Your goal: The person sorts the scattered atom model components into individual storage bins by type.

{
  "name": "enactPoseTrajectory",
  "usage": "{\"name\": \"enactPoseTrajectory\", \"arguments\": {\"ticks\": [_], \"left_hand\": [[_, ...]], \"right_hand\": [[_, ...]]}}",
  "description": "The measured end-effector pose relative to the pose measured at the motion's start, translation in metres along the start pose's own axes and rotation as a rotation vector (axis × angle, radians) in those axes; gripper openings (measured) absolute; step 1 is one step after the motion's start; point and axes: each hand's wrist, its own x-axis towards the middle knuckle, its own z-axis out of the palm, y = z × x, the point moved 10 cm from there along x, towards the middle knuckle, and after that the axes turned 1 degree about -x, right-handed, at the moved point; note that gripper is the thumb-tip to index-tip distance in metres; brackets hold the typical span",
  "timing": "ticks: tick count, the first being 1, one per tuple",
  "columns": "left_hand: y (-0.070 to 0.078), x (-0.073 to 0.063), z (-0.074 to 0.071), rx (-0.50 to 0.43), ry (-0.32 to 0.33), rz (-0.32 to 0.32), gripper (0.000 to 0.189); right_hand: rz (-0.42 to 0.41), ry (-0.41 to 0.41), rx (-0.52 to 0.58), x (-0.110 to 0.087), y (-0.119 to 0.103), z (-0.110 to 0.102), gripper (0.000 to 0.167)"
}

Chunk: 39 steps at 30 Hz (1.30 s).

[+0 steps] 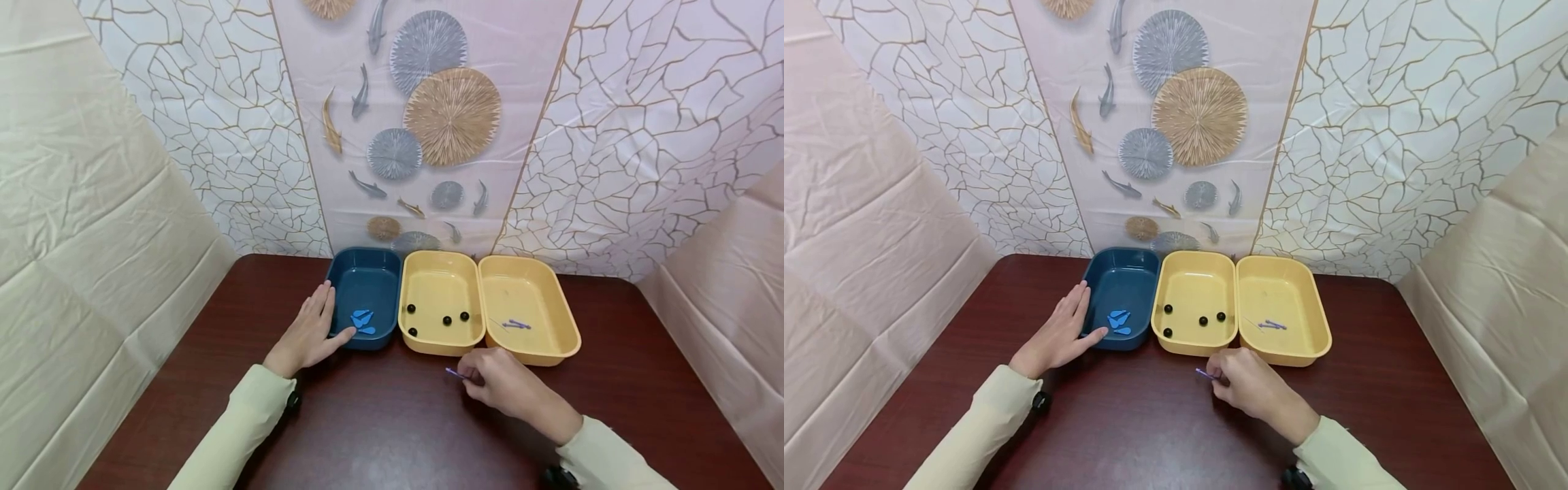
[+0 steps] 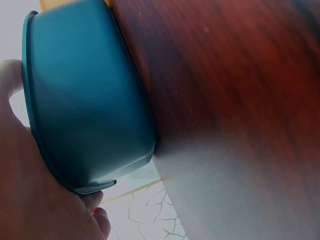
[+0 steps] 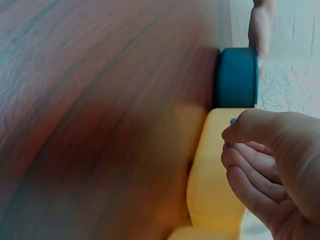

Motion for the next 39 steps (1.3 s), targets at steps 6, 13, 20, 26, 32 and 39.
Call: {"name": "enactPoseTrajectory", "arguments": {"ticks": [6, 13, 20, 26, 32, 39], "left_hand": [[-0.002, 0.001, 0.001, 0.002, 0.002, -0.001, 0.101], [-0.001, 0.000, -0.001, 0.007, 0.006, 0.000, 0.100], [-0.002, 0.001, -0.002, 0.007, 0.009, 0.003, 0.100], [-0.002, 0.001, -0.001, -0.003, 0.005, 0.002, 0.101], [-0.003, 0.001, 0.000, -0.012, 0.008, -0.001, 0.102], [-0.001, 0.001, 0.000, -0.009, 0.004, 0.002, 0.101]], "right_hand": [[-0.047, 0.073, -0.057, -0.009, 0.001, -0.023, 0.021], [-0.038, 0.110, -0.076, -0.015, 0.010, -0.055, 0.024], [-0.051, 0.144, -0.133, -0.018, 0.022, -0.085, 0.026], [0.056, 0.089, -0.168, -0.018, 0.044, -0.101, 0.021], [0.109, 0.067, -0.208, -0.016, 0.065, -0.108, 0.020], [0.168, 0.048, -0.244, -0.014, 0.093, -0.105, 0.015]]}}
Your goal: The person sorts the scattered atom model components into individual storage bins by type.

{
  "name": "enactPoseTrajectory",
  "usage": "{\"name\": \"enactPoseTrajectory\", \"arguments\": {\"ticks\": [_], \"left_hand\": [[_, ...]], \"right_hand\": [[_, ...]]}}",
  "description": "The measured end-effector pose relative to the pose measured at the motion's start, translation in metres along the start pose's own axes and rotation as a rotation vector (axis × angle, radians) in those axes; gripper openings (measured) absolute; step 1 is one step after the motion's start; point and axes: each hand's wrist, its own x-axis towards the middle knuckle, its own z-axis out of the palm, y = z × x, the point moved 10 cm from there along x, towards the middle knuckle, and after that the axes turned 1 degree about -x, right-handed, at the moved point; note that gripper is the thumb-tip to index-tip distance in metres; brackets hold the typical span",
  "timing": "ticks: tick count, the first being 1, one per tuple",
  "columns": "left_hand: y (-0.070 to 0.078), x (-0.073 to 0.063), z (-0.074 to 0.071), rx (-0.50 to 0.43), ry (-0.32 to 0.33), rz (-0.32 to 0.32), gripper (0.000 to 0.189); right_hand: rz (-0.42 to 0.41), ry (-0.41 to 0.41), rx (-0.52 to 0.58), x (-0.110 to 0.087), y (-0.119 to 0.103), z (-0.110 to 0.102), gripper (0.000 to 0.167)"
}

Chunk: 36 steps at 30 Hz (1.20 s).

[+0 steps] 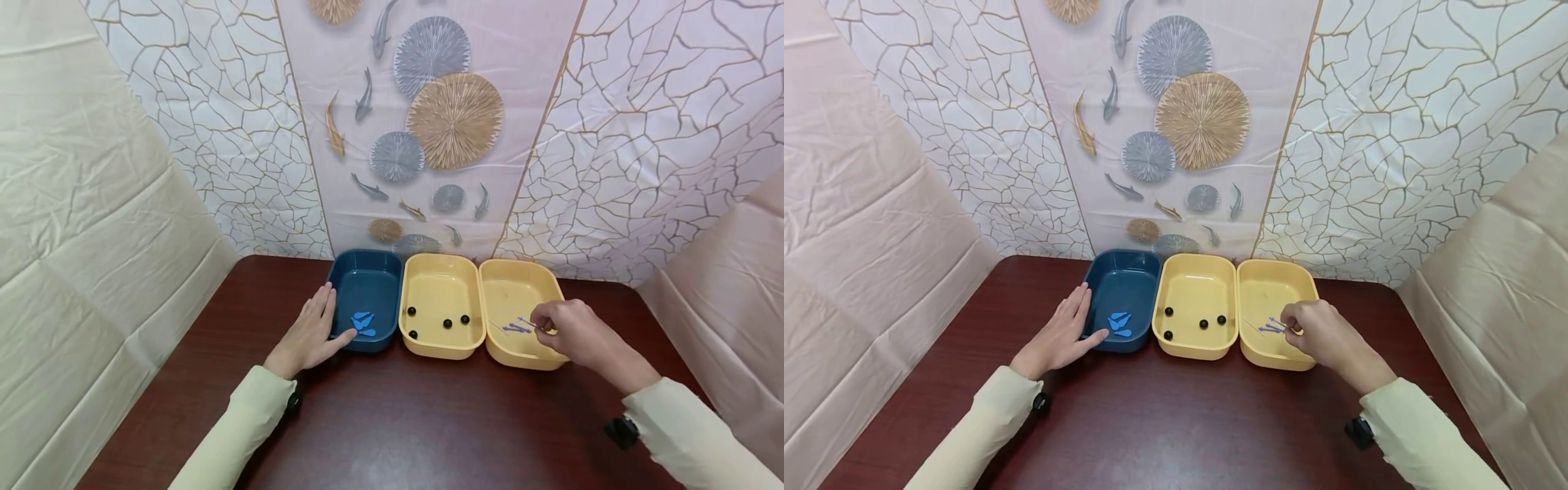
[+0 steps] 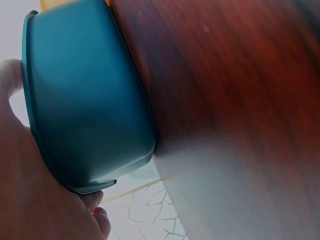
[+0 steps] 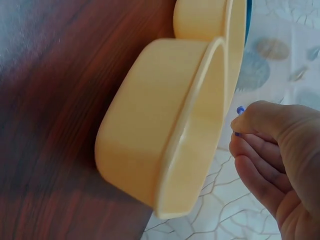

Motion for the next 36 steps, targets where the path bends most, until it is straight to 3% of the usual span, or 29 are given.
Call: {"name": "enactPoseTrajectory", "arguments": {"ticks": [11, 21, 36], "left_hand": [[-0.001, 0.000, 0.001, 0.001, -0.005, -0.006, 0.101], [-0.001, -0.001, -0.002, 0.009, -0.001, -0.005, 0.101], [-0.001, 0.001, 0.000, 0.017, -0.010, -0.008, 0.101]], "right_hand": [[0.119, -0.038, 0.020, 0.008, 0.042, 0.028, 0.009], [0.136, -0.076, -0.042, 0.013, 0.064, 0.059, 0.007], [0.165, -0.121, -0.053, 0.011, 0.071, 0.073, 0.008]]}}
